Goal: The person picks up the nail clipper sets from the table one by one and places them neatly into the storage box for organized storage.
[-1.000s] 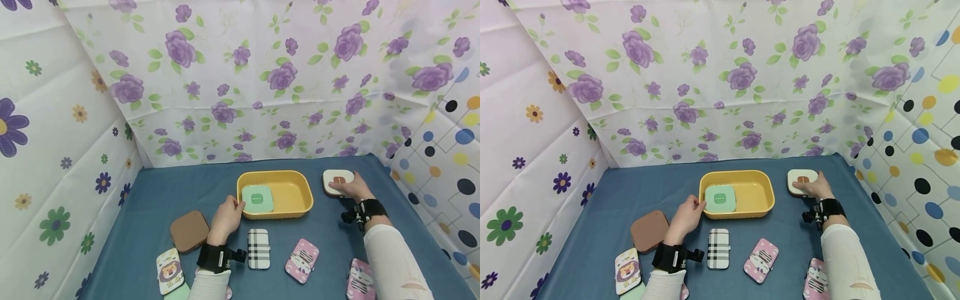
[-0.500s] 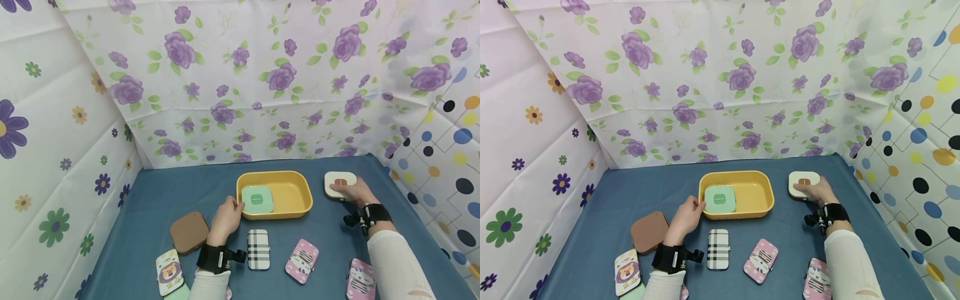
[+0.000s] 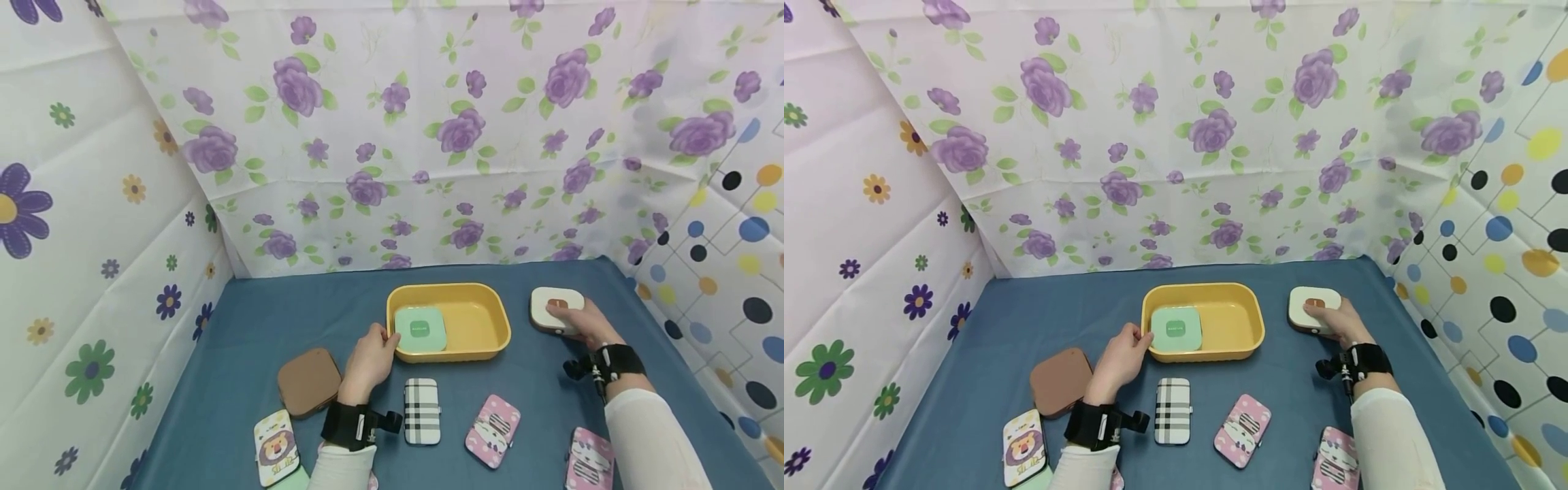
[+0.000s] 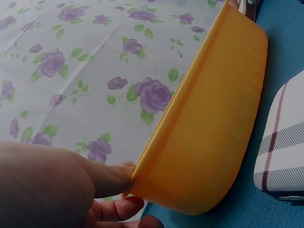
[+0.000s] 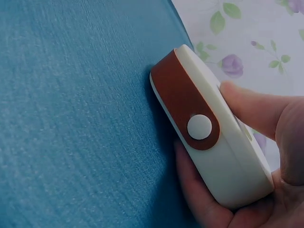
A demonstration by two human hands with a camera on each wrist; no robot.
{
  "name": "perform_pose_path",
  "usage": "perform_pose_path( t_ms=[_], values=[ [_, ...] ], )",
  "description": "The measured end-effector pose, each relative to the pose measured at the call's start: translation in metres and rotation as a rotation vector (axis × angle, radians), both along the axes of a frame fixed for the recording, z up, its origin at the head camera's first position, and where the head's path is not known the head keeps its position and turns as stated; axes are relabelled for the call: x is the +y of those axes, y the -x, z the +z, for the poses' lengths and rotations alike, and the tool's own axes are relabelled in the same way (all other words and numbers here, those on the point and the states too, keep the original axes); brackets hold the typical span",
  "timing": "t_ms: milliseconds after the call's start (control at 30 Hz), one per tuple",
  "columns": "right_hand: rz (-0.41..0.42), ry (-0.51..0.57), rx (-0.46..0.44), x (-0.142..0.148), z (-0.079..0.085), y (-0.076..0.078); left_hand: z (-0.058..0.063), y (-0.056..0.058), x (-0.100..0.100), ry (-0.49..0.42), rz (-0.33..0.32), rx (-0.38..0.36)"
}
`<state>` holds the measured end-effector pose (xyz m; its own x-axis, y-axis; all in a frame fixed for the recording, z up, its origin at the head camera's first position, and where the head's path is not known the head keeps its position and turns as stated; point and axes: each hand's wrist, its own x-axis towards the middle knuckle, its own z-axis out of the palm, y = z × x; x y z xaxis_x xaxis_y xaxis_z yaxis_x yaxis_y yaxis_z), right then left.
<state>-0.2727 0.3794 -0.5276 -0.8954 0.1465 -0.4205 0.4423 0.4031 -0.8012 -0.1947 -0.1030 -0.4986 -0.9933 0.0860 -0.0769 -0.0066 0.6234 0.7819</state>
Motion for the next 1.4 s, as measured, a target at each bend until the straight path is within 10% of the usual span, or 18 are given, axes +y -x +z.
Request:
perform_pose_path(
  t_ms=[1400],
  values=[
    [-0.094,0.223,0.041,0.001,-0.004,-0.014,0.0,-0.002,-0.002,-0.006,-0.002,-0.019]
  ],
)
